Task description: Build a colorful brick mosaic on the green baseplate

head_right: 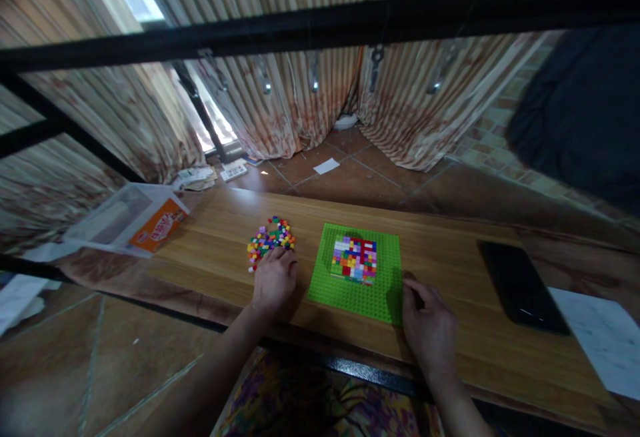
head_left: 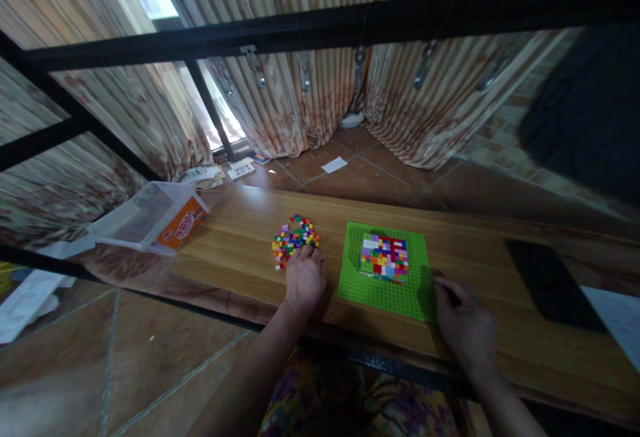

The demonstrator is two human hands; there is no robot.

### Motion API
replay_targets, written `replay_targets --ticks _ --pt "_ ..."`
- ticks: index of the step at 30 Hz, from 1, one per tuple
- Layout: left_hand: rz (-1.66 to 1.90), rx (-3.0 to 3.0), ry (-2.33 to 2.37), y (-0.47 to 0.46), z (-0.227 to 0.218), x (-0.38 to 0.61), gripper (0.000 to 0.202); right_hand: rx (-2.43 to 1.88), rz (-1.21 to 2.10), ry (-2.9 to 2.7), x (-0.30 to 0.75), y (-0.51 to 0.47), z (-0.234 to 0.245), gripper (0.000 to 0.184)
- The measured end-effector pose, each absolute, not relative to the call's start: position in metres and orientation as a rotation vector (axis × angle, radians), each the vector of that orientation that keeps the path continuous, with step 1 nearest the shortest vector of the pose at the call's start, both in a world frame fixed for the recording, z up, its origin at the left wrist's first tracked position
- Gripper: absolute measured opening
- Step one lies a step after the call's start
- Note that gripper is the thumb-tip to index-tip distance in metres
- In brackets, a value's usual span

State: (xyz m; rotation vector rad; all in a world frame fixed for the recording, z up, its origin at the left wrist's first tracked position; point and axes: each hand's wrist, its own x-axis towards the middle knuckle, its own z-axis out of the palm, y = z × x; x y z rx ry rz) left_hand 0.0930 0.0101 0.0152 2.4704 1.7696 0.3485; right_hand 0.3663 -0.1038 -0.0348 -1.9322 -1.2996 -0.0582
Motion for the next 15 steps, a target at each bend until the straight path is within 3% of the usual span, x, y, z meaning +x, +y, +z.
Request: replay_targets --ticks 15 --pt "0.372 2.555 1.665 0.0103 0.0175 0.098 0.026 -1.9 0.009 -1.27 0.3662 -0.1026 -0.0386 0.038"
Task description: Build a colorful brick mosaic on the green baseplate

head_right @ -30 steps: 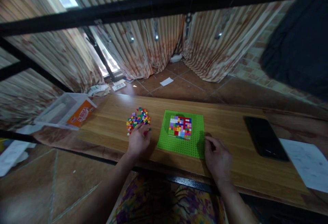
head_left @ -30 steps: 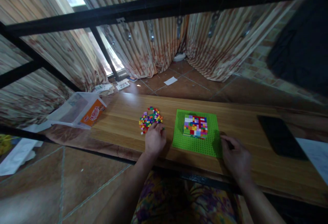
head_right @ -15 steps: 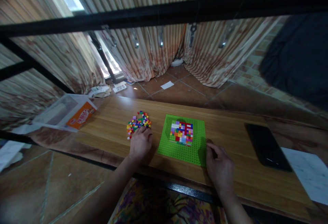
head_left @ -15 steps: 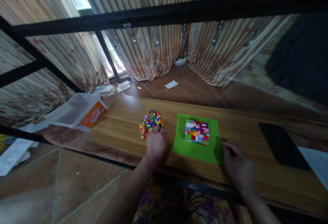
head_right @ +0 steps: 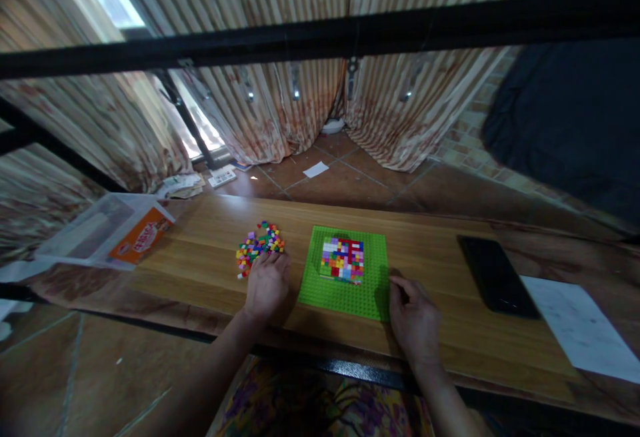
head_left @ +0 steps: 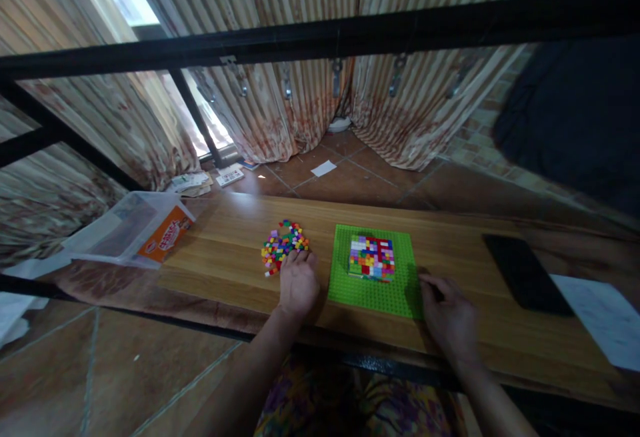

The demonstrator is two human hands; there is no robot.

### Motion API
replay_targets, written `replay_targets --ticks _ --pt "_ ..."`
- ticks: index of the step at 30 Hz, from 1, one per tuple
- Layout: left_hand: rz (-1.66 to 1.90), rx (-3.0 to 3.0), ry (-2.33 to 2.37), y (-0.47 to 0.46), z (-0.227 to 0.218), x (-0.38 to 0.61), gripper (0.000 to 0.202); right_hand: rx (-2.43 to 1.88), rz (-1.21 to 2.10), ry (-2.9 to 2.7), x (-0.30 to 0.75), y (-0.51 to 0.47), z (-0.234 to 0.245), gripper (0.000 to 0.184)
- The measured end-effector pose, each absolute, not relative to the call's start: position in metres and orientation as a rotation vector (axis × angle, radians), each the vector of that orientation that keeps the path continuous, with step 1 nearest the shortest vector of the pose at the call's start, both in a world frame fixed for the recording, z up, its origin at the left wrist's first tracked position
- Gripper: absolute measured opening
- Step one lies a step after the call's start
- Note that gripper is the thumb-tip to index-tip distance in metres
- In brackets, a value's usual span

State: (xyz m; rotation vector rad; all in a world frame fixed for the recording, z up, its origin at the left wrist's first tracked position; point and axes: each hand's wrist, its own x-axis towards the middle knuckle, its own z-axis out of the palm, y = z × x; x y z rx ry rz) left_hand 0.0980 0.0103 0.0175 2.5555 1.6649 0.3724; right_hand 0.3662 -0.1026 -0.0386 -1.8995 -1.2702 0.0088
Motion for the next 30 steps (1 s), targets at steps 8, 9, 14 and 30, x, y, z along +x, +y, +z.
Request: replay_targets --ticks 8,9,14,30 --pt "0.899 2.057 1.298 -0.005 0.034 0.127 0.026 -1.888 0.003 -1.266 0.364 -0.102 -0.034 0.037" --pt "0.918 2.017 1.271 -0.006 0.035 0.132 0.025 -1.885 0.004 -1.269 0.364 -0.101 -0.034 0.037" --pt "0.935 1.981 1.193 -0.008 0.039 0.152 0.022 -1.9 0.007 -1.263 0.363 -0.101 -0.033 0.036" --pt "0.841 2.186 1.205 0.002 0.023 0.178 0.028 -1.907 -0.014 -1.272 0.363 -0.101 -0.034 0.039"
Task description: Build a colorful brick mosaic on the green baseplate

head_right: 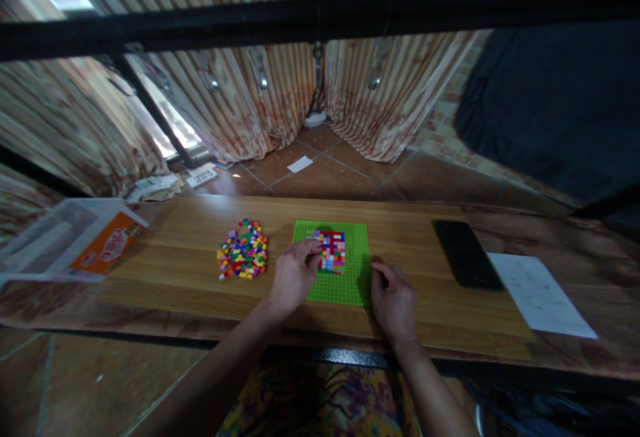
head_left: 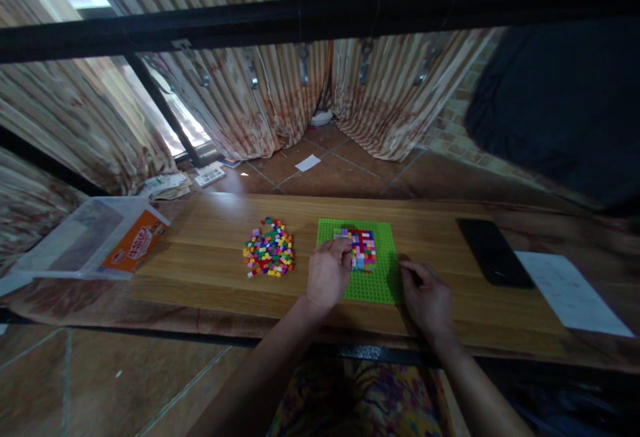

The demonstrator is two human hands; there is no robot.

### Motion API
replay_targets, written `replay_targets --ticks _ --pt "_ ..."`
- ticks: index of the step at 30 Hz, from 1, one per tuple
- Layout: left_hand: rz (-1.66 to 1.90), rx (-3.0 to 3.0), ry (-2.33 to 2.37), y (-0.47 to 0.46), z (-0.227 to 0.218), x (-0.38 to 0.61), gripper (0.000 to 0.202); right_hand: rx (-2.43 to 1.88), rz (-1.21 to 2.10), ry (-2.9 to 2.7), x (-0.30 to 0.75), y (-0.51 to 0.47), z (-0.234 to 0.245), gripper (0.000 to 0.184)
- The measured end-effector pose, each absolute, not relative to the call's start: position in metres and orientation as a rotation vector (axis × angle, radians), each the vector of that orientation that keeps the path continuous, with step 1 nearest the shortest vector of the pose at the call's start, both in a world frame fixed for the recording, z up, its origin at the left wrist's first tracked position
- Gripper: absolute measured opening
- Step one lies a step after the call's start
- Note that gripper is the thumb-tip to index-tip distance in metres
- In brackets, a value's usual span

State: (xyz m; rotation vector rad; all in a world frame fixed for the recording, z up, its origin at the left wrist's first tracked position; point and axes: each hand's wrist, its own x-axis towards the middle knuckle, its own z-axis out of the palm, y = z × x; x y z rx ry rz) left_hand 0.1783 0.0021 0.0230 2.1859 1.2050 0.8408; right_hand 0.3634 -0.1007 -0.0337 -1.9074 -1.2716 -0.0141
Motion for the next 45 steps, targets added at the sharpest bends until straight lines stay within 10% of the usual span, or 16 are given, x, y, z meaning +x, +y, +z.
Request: replay_targets --ticks 35,45 --pt "0.564 3.095 0.98 -0.006 0.03 0.18 0.04 -1.863 -0.009 -1.271 0.364 -0.1 -0.035 0.033" --pt "0.807 2.448 1.228 0.001 0.028 0.166 0.048 -1.9 -0.013 -1.28 0.364 -0.101 -0.035 0.036"
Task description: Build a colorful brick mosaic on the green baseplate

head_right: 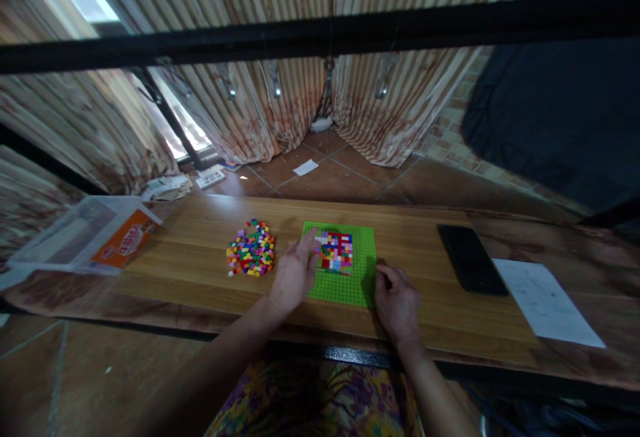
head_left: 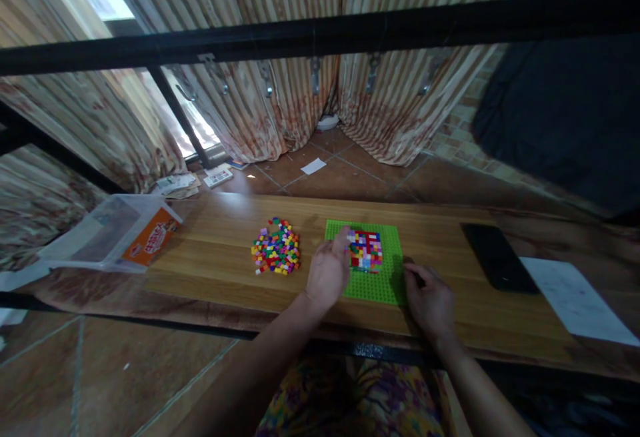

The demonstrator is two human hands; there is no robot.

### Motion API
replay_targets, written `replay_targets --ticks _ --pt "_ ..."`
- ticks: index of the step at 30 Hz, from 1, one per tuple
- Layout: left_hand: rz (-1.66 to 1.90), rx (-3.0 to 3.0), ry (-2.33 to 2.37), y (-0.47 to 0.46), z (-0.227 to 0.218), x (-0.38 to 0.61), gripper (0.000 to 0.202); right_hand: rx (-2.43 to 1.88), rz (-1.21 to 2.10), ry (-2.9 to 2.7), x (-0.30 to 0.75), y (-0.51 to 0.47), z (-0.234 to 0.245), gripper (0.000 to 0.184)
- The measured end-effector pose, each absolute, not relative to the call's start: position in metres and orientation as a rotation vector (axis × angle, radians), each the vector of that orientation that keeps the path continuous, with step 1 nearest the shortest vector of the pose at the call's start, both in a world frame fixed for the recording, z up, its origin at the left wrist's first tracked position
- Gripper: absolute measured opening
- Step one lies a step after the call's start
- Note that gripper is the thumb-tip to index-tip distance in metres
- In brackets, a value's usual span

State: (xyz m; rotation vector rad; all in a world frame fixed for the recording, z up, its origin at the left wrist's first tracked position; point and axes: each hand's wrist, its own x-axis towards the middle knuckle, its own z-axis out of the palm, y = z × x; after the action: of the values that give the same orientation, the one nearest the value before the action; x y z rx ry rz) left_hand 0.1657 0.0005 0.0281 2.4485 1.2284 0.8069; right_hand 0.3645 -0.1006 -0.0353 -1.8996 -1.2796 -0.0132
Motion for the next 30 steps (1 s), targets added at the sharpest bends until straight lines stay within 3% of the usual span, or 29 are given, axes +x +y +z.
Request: replay_targets --ticks 5,12,19,30 --pt "1.048 2.175 1.276 -0.007 0.024 0.133 0.033 -1.893 -0.007 -1.277 0.364 -0.101 -0.034 0.036" --pt "0.982 2.256 1.307 -0.011 0.024 0.126 0.021 -1.905 -0.019 -1.277 0.364 -0.102 -0.033 0.034" --pt "0.726 2.524 1.295 -0.025 0.026 0.158 0.029 -1.904 -0.007 -1.269 0.362 -0.102 -0.031 0.035" --pt "0.663 2.642 1.29 -0.023 0.019 0.165 0.032 -1.892 -0.009 -1.274 0.362 -0.101 -0.031 0.035"
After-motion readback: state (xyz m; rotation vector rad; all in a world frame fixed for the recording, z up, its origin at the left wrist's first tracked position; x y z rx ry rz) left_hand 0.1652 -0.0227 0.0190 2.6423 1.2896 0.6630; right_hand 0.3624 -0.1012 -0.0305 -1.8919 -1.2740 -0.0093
